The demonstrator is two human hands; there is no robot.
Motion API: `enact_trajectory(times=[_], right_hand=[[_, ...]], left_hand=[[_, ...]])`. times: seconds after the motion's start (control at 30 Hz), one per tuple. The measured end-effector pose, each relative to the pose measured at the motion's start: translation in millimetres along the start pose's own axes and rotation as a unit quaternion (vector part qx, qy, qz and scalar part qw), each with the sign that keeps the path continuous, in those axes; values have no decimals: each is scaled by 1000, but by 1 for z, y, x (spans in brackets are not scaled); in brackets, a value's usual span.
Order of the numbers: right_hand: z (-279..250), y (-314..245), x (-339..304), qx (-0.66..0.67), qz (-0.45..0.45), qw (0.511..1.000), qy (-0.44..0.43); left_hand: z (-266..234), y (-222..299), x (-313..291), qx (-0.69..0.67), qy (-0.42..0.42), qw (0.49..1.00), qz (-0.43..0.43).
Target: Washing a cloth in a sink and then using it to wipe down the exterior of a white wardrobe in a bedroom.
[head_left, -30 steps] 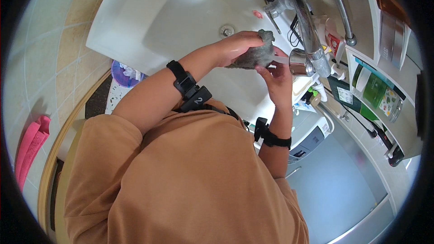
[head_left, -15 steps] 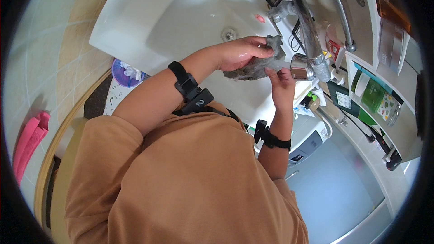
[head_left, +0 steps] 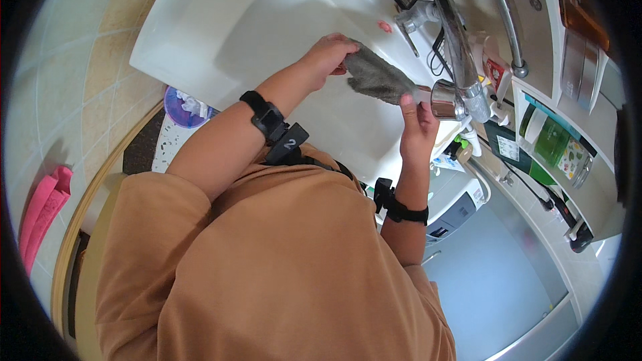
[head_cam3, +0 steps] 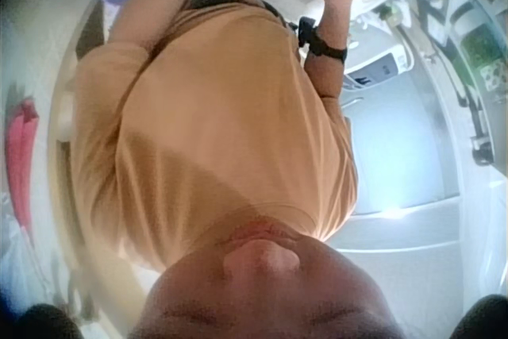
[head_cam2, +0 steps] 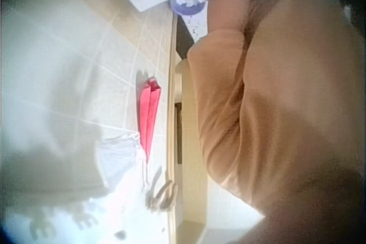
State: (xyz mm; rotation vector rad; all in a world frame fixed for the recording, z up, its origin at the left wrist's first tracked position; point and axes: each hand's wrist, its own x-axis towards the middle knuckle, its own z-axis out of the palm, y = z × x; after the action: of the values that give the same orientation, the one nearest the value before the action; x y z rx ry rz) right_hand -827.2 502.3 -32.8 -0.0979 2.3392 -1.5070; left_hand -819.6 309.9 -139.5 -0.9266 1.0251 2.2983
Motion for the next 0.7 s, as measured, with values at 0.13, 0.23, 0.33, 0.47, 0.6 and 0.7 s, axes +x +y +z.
enact_trajectory(times=[0.13, 0.23, 0.33, 0.47, 0.6, 0.7], right_hand=[[20, -8, 5, 198, 2, 980, -12], [22, -7, 6, 203, 23, 979, -19], [25, -13, 3, 125, 3, 992, 2], [32, -12, 13, 64, -44, 996, 37], [33, -19, 21, -241, -178, 954, 19], [40, -10, 20, -299, -228, 926, -32]], left_hand=[[24, 0, -3, -21, 8, 998, -61], [32, -15, 14, -167, -72, 976, -116], [38, -15, 14, -232, -156, 948, -151], [44, -21, 15, -254, -215, 927, -173], [49, -15, 7, -306, -220, 918, -125], [55, -11, 7, -326, -198, 912, -152]])
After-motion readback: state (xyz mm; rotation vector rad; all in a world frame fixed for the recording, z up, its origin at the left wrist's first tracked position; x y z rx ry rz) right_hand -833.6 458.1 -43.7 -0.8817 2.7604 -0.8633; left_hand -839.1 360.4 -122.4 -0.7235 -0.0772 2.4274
